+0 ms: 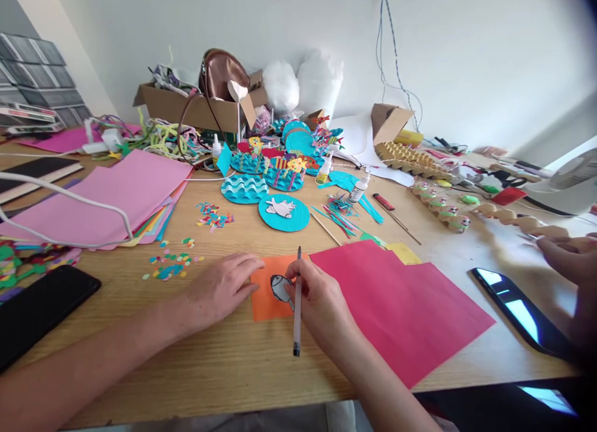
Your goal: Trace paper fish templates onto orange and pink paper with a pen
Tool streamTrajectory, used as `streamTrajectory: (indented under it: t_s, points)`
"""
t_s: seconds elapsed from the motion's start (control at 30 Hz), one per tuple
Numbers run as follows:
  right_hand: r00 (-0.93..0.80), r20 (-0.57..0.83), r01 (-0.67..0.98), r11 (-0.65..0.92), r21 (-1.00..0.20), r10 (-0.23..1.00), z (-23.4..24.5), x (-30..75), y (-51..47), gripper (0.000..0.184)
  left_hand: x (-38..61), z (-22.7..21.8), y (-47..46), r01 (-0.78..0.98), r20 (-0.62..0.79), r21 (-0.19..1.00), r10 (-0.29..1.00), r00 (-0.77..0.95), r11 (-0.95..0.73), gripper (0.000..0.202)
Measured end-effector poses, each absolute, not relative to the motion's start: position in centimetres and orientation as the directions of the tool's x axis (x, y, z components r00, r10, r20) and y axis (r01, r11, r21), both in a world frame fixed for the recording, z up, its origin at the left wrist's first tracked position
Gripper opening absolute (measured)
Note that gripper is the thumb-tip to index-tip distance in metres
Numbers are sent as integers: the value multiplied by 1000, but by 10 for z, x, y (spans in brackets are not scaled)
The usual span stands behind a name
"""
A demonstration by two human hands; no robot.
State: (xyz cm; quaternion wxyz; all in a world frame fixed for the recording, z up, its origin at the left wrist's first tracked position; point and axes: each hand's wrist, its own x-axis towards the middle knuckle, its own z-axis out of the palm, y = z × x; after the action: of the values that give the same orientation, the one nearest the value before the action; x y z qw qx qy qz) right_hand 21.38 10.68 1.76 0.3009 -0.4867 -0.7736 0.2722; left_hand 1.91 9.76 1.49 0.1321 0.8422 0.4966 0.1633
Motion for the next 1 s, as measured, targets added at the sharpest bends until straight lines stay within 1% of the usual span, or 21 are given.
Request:
streamTrajectory:
  t_s: [0.13,0.23,0.3,0.37,0.4,0.47,0.5,0.57,0.7,0.87,1.0]
  points:
    - [-420,200,658,449,-604,885,33,234,116,17,20,32,108,795,137,364,872,470,-485,25]
    - [-436,212,710,479,-516,875,46,249,132,15,21,40,123,829,100,276,873,478,-486,22]
    - [-469,186,724,496,-479,864,51,252,148,14,25,45,135,853,73,211,878,473,-477,22]
    - [-492,137,737,495,-460,860,50,248,165,14,30,49,145,869,53,157,883,467,-469,23]
    - [-505,137,736,508,-447,852,48,244,174,14,33,51,148,880,34,135,889,456,-456,22]
    - [-535,128,748,538,-389,835,43,235,190,14,39,51,150,894,-24,106,898,440,-436,20]
    - [-538,115,762,540,-358,835,40,231,198,16,42,49,148,896,-56,104,897,438,-431,20]
    - [-541,107,769,542,-340,834,36,224,212,16,46,44,141,880,-92,122,878,471,-459,20]
    - [-491,129,811,506,-294,862,34,217,242,16,47,33,123,849,-65,129,850,523,-512,21]
    - [-478,112,841,490,-229,871,28,203,271,23,47,25,110,823,-16,196,837,547,-533,19]
    - [-474,87,859,482,-171,876,20,192,281,24,47,16,107,818,6,152,828,561,-555,16]
